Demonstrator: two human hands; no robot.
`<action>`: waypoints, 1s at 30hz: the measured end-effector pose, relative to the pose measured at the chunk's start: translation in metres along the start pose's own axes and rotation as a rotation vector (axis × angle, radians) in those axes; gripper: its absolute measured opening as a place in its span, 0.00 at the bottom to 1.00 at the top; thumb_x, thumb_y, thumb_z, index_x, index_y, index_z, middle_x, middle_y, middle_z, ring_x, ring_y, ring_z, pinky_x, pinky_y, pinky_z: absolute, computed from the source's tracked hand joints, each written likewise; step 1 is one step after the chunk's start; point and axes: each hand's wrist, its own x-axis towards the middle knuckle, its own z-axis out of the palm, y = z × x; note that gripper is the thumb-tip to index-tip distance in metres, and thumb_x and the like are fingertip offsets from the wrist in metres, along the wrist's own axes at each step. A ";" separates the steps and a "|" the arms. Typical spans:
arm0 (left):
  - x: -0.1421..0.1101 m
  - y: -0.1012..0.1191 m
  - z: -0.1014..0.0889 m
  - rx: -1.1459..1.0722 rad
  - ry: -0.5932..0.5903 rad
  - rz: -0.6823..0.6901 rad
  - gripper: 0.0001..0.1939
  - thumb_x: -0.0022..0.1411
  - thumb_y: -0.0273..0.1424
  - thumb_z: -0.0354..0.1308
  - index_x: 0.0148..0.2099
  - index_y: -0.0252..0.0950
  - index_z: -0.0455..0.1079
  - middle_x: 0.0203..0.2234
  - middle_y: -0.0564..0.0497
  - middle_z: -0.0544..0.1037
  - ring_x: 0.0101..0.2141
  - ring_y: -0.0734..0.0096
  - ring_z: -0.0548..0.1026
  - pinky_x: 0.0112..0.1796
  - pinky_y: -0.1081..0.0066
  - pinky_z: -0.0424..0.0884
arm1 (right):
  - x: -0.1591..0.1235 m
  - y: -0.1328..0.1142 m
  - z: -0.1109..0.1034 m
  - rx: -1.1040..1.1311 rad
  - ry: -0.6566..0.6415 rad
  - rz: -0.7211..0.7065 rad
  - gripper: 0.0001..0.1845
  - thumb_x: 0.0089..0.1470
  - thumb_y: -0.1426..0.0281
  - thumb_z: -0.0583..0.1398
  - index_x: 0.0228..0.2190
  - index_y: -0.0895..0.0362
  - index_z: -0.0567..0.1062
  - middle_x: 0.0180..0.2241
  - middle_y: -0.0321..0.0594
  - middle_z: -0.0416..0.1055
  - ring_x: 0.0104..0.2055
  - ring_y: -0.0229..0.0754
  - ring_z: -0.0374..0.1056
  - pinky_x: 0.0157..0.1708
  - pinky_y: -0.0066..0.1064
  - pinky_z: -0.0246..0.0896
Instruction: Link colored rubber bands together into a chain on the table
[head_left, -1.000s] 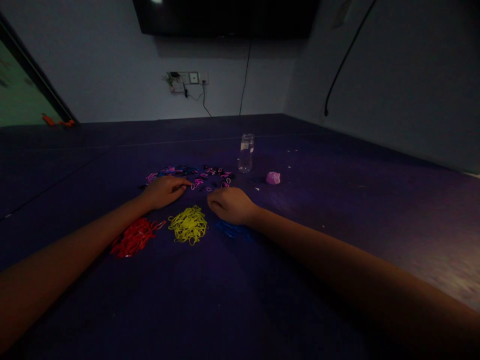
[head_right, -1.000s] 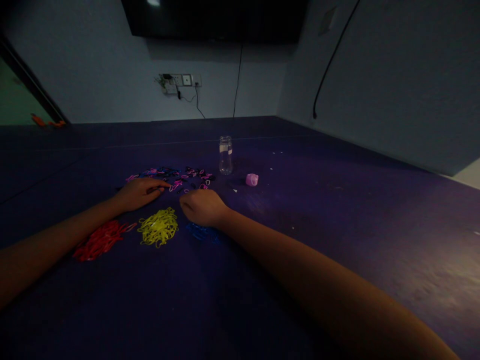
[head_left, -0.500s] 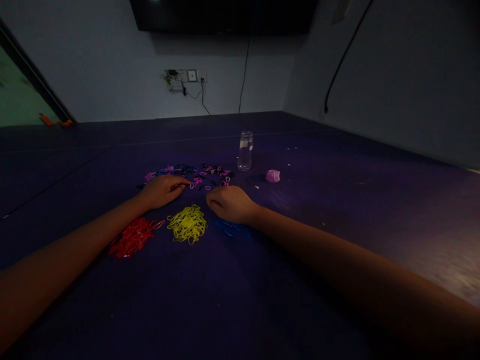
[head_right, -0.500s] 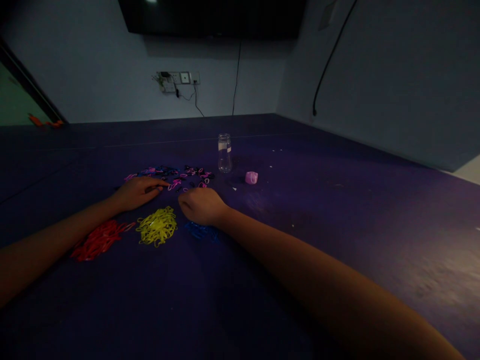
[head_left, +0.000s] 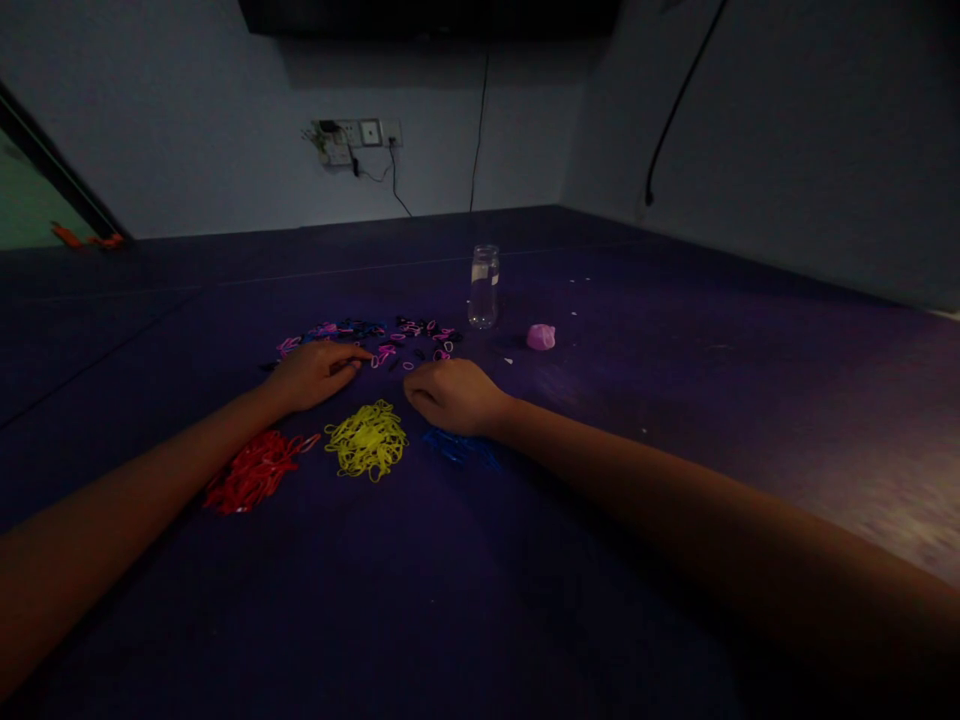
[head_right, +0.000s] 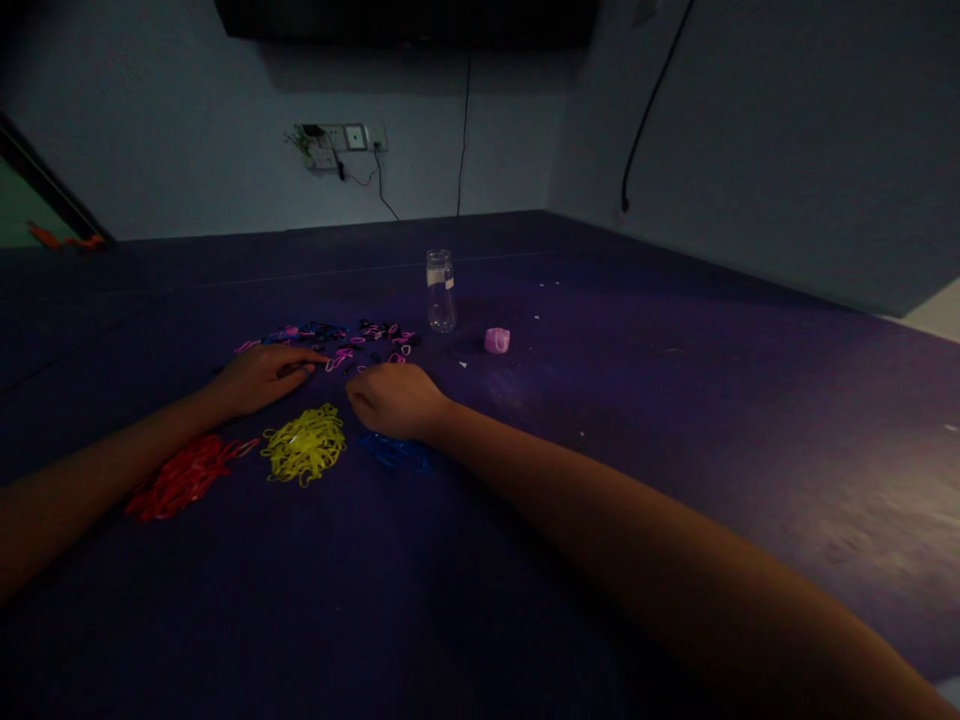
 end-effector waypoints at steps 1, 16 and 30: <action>0.000 0.000 0.000 0.002 -0.007 -0.003 0.21 0.60 0.36 0.46 0.50 0.40 0.72 0.39 0.51 0.79 0.33 0.69 0.74 0.38 0.69 0.67 | 0.000 0.000 0.000 -0.002 -0.002 0.002 0.12 0.56 0.73 0.50 0.28 0.58 0.72 0.30 0.38 0.70 0.29 0.35 0.60 0.27 0.30 0.44; 0.000 0.004 -0.005 0.036 -0.049 -0.083 0.22 0.60 0.38 0.45 0.52 0.39 0.72 0.32 0.49 0.78 0.28 0.67 0.71 0.32 0.70 0.64 | 0.000 0.001 -0.001 0.063 -0.004 -0.047 0.14 0.57 0.74 0.48 0.33 0.57 0.73 0.32 0.38 0.71 0.32 0.36 0.61 0.30 0.30 0.44; 0.001 0.007 -0.007 0.042 -0.035 -0.063 0.23 0.60 0.38 0.45 0.51 0.39 0.72 0.34 0.49 0.78 0.28 0.68 0.70 0.33 0.69 0.65 | 0.001 -0.001 -0.002 0.055 -0.008 -0.005 0.14 0.57 0.74 0.48 0.34 0.58 0.74 0.32 0.38 0.72 0.32 0.37 0.62 0.29 0.30 0.44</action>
